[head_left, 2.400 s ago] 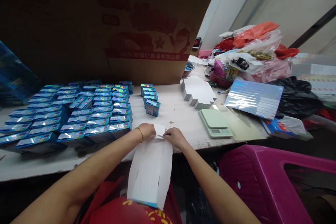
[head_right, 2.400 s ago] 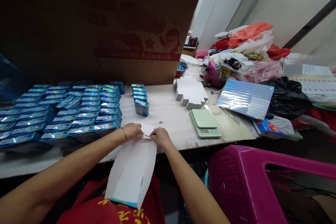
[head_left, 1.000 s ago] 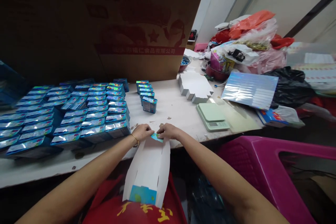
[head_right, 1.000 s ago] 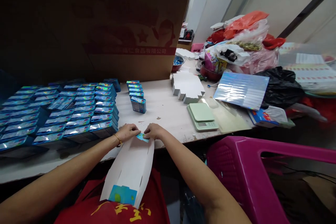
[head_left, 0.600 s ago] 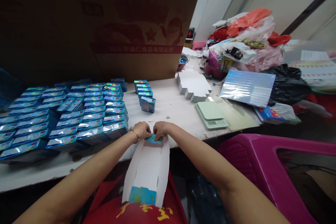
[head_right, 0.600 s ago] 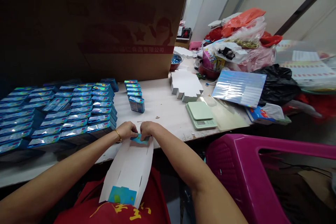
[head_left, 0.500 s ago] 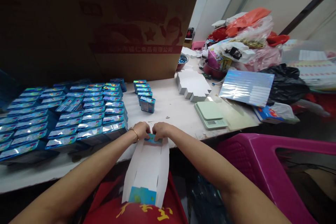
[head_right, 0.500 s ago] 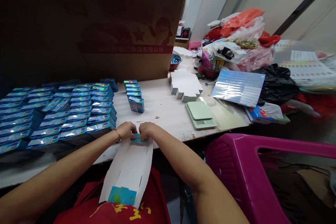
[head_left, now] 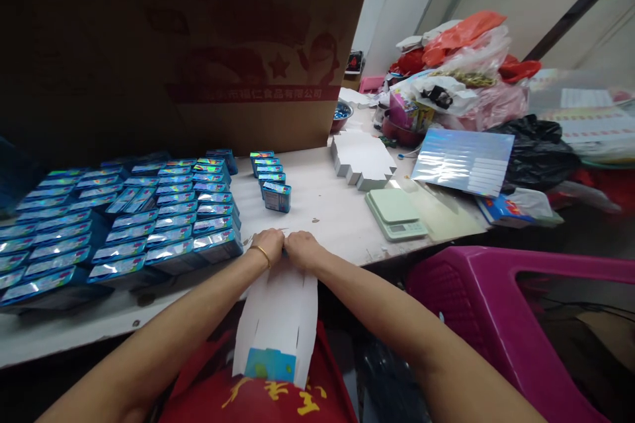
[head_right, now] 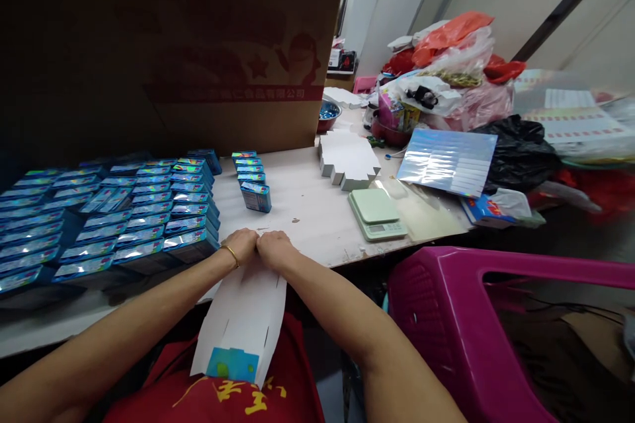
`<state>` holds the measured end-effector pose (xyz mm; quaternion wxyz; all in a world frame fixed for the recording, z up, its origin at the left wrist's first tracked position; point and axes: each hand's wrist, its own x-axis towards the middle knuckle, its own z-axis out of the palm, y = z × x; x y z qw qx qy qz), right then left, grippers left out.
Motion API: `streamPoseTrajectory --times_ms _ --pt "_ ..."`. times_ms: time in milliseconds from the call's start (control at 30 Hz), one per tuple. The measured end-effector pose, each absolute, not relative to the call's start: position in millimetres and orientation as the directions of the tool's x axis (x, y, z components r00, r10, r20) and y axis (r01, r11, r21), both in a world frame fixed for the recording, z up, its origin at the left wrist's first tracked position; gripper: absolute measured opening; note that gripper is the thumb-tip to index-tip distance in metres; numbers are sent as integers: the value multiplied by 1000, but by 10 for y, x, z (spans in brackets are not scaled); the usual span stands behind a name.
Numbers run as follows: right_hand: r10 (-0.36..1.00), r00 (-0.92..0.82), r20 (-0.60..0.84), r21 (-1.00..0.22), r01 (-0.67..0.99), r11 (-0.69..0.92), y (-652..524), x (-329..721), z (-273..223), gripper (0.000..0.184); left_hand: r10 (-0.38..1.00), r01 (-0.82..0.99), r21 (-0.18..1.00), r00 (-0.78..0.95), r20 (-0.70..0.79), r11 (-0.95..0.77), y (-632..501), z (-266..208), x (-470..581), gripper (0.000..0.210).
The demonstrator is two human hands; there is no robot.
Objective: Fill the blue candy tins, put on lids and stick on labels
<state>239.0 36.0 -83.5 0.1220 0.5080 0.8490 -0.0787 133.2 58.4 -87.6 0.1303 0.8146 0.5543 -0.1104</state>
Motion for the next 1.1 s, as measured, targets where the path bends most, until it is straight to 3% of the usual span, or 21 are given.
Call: streamPoseTrajectory --times_ms 200,400,533,633,733,800,867,967,1033,1100 --pt "820 -502 -275 24 849 527 370 2313 -865 20 876 940 120 340 -340 -319 612 -900 1274 20" --pt "795 -559 -236 17 816 578 281 2320 -983 18 860 921 222 381 -339 -321 582 -951 1133 32" --pt "824 -539 -175 36 833 553 264 2287 -1013 21 877 895 330 395 -275 -300 523 -977 995 37" --pt "855 -502 -126 58 857 512 346 2296 -835 24 909 916 319 330 -254 -243 595 -968 964 39" --pt "845 -521 119 -9 851 525 328 2446 -545 28 943 947 265 243 -229 -180 770 -931 998 46" --pt "815 -449 367 -157 833 530 169 2646 -436 34 955 957 254 201 -219 -143 863 -909 1029 53" --pt "819 -299 489 -347 795 498 -117 2900 -484 35 962 950 288 181 -204 -118 859 -894 1041 62" --pt "838 -194 510 -474 749 463 -683 3253 -811 36 958 882 383 286 31 -276 603 -852 962 64" --pt "805 -272 527 -397 759 516 -1031 3372 -1065 41 875 782 393 413 254 -483 293 -802 810 53" --pt "745 -391 541 -265 761 592 -1254 3366 -1243 44 807 718 374 483 339 -587 -53 -752 593 43"
